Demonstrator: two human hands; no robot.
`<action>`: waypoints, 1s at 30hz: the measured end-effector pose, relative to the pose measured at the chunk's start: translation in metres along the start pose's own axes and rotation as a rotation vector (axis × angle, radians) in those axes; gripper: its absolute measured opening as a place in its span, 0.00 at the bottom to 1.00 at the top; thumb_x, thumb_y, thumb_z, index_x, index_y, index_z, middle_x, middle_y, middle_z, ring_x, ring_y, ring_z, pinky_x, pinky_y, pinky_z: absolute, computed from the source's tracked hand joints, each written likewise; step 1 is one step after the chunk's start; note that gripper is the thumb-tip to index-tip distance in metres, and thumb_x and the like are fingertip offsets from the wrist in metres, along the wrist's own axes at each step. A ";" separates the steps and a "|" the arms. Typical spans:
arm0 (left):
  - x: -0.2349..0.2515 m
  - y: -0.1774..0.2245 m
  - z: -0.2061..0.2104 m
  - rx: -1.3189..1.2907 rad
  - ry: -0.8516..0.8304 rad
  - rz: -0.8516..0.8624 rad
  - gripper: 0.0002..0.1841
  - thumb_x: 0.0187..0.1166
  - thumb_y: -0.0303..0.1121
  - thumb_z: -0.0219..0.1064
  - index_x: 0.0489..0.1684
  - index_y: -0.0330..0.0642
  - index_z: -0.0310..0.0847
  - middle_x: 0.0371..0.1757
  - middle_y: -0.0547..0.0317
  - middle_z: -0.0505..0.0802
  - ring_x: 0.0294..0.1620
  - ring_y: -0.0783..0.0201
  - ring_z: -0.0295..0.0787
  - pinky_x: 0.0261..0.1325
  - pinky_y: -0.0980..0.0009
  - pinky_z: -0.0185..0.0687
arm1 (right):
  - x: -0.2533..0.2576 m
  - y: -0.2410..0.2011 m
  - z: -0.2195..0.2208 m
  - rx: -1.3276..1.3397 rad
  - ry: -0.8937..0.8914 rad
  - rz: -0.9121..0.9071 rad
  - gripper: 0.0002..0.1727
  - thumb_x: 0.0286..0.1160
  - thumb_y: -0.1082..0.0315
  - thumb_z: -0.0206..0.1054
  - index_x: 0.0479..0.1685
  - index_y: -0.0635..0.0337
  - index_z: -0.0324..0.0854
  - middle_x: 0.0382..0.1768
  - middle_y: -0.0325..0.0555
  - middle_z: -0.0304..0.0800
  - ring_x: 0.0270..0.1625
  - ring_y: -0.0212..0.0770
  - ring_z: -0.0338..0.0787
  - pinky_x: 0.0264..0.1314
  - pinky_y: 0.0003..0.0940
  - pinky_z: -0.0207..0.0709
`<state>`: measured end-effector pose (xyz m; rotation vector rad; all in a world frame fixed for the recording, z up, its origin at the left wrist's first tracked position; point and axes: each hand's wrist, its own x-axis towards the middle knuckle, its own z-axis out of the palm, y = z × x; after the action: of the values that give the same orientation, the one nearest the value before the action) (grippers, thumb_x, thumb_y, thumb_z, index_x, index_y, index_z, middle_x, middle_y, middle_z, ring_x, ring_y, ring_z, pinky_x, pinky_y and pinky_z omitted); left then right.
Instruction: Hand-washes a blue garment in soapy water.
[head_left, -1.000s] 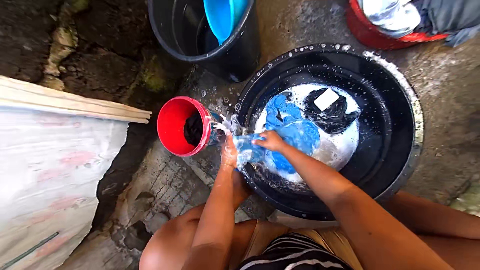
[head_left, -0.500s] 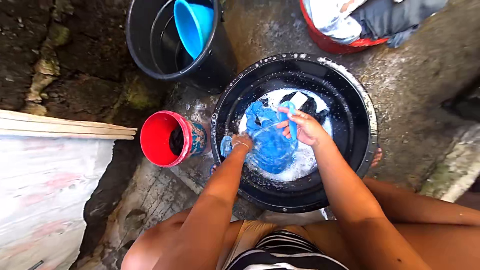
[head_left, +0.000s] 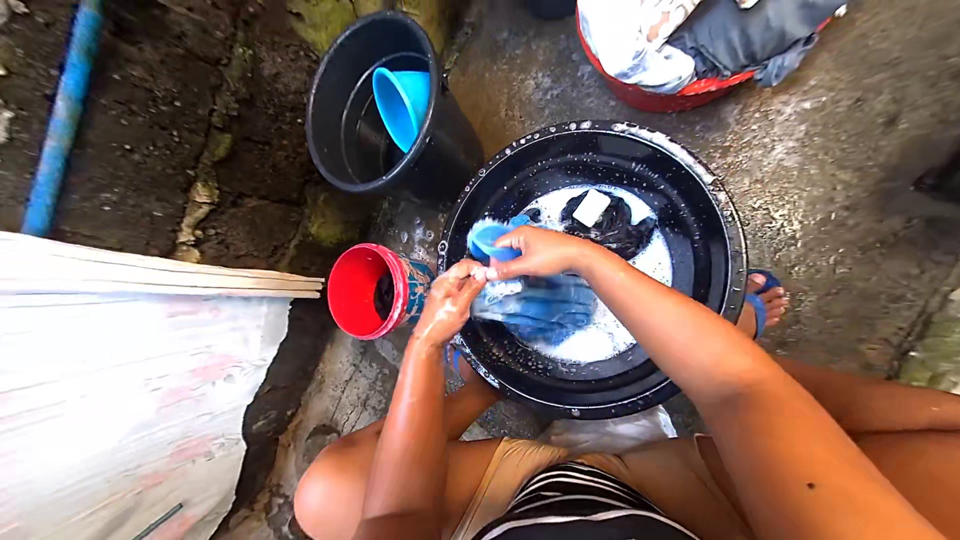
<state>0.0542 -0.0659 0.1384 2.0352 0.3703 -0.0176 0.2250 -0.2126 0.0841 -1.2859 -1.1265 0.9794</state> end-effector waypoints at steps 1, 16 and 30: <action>-0.009 0.010 -0.010 -0.028 0.047 0.067 0.09 0.85 0.30 0.57 0.44 0.43 0.85 0.44 0.70 0.89 0.43 0.79 0.85 0.50 0.75 0.85 | -0.005 -0.007 0.001 0.050 -0.059 -0.055 0.12 0.73 0.66 0.75 0.28 0.65 0.83 0.22 0.37 0.80 0.26 0.25 0.77 0.33 0.26 0.72; -0.042 -0.135 -0.016 0.292 0.296 -0.602 0.21 0.92 0.42 0.55 0.54 0.27 0.81 0.52 0.32 0.88 0.57 0.41 0.85 0.65 0.41 0.75 | -0.053 0.068 0.004 -0.859 -0.249 0.890 0.18 0.78 0.69 0.68 0.65 0.65 0.84 0.64 0.73 0.85 0.70 0.76 0.82 0.65 0.81 0.71; -0.042 -0.167 0.012 -0.017 0.437 -0.640 0.23 0.94 0.43 0.47 0.71 0.34 0.73 0.62 0.40 0.86 0.61 0.54 0.83 0.68 0.52 0.77 | 0.031 0.042 0.132 0.122 -0.100 0.297 0.21 0.83 0.58 0.68 0.36 0.73 0.86 0.30 0.51 0.86 0.36 0.38 0.83 0.48 0.41 0.78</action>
<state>-0.0283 -0.0155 -0.0042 1.8147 1.2773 0.0376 0.1048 -0.1526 0.0385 -1.3397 -0.9505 1.3250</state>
